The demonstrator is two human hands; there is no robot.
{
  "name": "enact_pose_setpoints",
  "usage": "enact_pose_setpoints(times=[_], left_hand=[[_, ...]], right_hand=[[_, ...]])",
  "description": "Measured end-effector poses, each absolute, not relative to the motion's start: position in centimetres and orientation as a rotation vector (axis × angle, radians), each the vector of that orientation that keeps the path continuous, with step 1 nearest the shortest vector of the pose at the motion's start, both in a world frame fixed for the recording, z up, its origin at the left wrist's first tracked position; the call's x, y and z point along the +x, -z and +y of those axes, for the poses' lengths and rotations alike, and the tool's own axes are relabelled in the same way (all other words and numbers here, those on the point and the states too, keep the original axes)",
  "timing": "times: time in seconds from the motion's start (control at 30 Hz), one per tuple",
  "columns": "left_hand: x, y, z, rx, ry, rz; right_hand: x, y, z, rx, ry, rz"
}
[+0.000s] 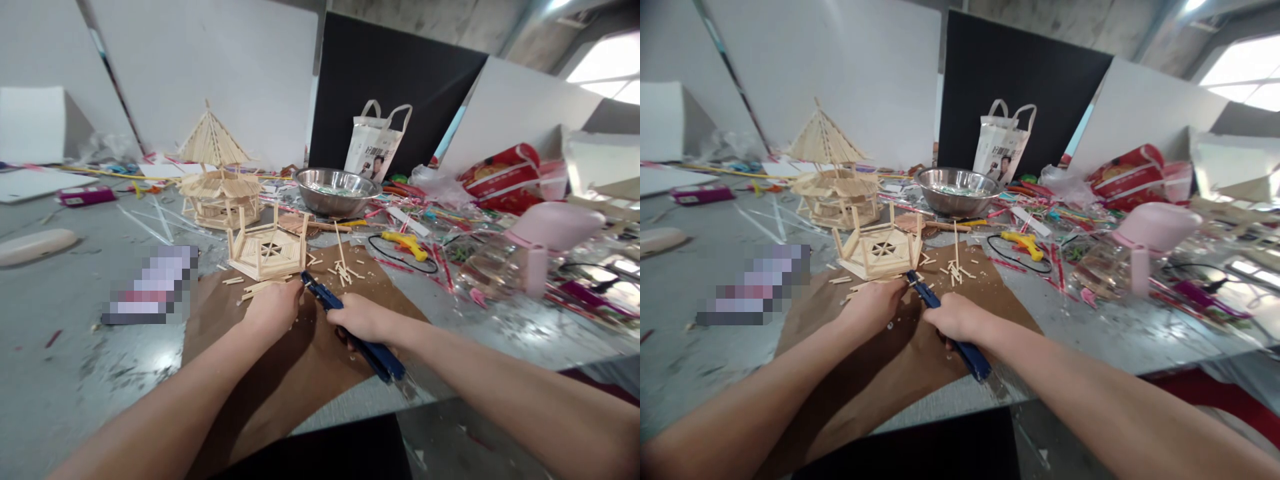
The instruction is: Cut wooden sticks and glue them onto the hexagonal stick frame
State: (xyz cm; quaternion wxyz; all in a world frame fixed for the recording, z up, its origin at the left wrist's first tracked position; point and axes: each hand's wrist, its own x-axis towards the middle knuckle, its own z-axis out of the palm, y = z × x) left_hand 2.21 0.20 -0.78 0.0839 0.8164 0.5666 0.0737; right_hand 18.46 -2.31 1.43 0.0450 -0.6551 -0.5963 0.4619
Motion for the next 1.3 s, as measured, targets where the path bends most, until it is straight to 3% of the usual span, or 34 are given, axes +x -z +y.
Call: enact_pose_setpoints(times=[1.3], left_hand=[[2.32,0.98,0.40,2.438,-0.199,1.698]], right_hand=[[18.22,-0.84,-2.03,-2.082,-1.308,-1.785]])
